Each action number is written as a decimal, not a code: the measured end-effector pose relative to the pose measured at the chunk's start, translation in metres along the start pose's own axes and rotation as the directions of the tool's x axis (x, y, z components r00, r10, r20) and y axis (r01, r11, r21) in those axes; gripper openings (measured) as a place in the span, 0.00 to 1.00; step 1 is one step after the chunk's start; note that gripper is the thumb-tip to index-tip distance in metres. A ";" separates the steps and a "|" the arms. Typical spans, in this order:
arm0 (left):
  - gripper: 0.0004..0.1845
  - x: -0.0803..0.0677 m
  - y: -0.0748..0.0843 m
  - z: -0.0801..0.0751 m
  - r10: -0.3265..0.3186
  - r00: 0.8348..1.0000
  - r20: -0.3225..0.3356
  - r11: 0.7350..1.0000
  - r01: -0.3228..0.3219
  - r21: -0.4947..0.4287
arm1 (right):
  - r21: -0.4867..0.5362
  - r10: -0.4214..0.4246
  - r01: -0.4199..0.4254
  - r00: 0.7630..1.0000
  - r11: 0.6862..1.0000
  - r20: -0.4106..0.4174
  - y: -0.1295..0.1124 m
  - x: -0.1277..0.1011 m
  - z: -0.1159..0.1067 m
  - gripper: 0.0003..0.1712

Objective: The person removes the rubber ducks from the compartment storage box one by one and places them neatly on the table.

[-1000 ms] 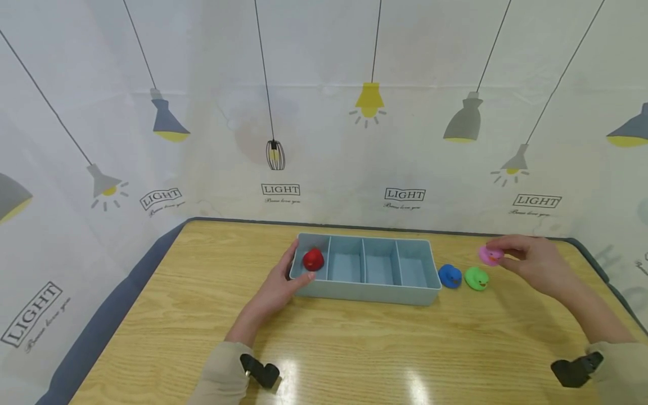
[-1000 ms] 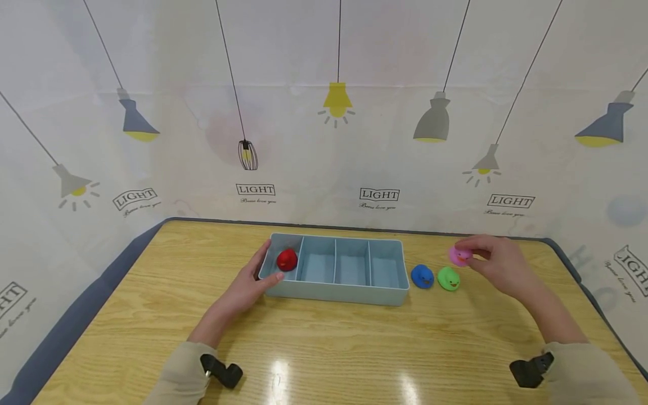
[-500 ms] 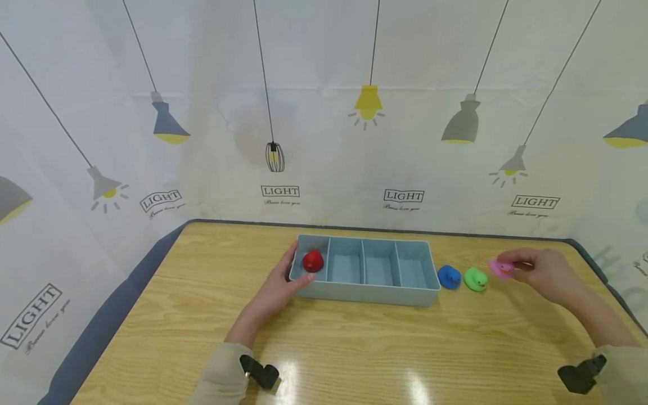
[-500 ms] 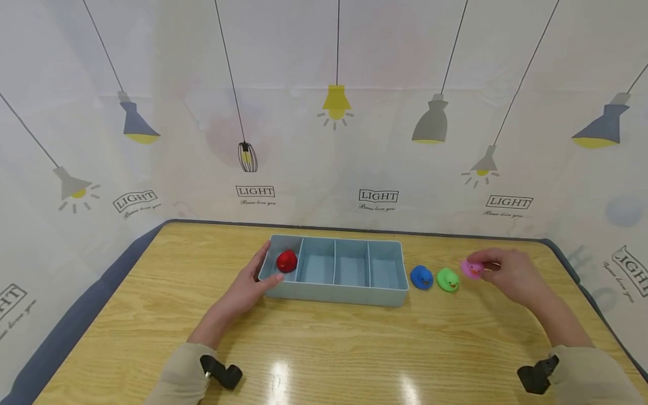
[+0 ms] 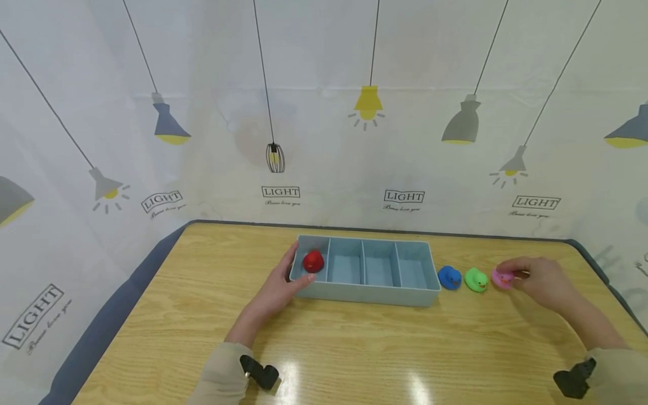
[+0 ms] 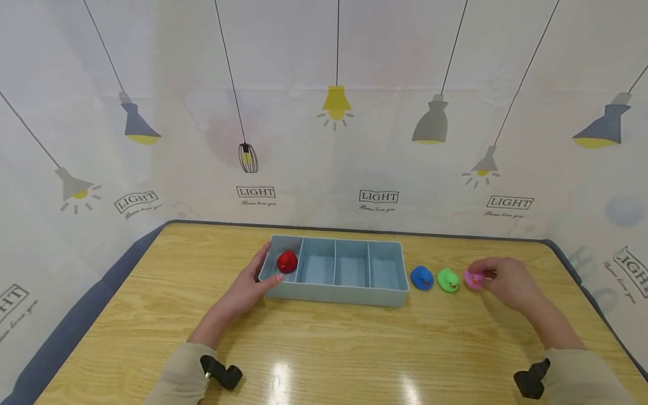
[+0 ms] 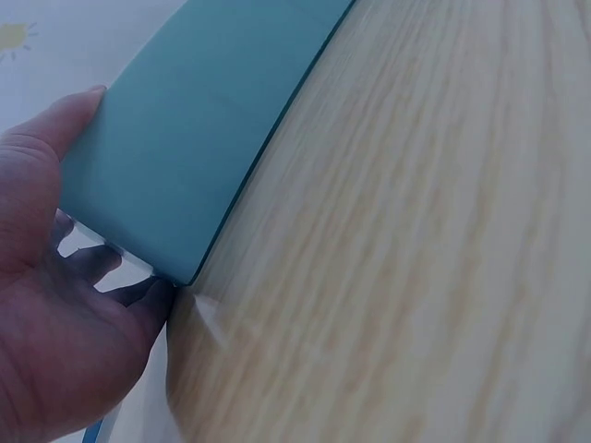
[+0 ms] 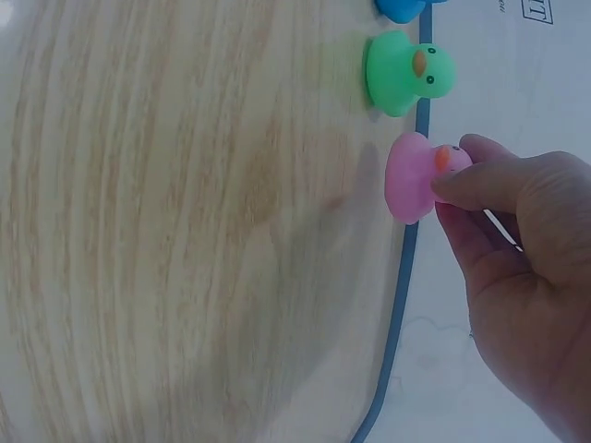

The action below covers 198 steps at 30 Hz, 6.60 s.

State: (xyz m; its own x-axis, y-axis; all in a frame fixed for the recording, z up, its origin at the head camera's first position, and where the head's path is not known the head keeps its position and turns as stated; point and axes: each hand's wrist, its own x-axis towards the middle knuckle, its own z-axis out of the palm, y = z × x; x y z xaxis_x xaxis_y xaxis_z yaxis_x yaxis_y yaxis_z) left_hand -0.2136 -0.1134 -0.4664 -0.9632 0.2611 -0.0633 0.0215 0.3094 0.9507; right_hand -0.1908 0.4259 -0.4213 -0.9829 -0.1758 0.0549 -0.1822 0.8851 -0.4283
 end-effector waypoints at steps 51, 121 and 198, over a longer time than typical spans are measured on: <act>0.49 0.000 -0.003 -0.003 -0.016 1.000 -0.023 1.000 0.016 0.004 | 0.102 -0.015 0.022 0.997 0.995 -0.078 0.001 0.005 0.004 0.19; 0.50 0.000 -0.004 0.000 0.022 1.000 -0.009 1.000 -0.022 -0.014 | 0.450 -0.386 0.305 0.917 0.839 0.098 -0.213 0.076 0.080 0.21; 0.49 0.002 -0.008 -0.001 0.040 0.999 0.001 0.998 -0.040 -0.055 | 0.387 -0.424 0.347 0.896 0.854 0.132 -0.269 0.101 0.098 0.20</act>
State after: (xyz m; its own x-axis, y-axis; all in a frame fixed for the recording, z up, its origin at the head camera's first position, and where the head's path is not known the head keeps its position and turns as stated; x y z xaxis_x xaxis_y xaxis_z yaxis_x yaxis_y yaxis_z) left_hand -0.2157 -0.1159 -0.4741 -0.9614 0.2738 -0.0253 0.0451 0.2477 0.9678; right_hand -0.2381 0.1278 -0.3892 -0.7997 -0.5899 0.1114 -0.4867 0.5283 -0.6957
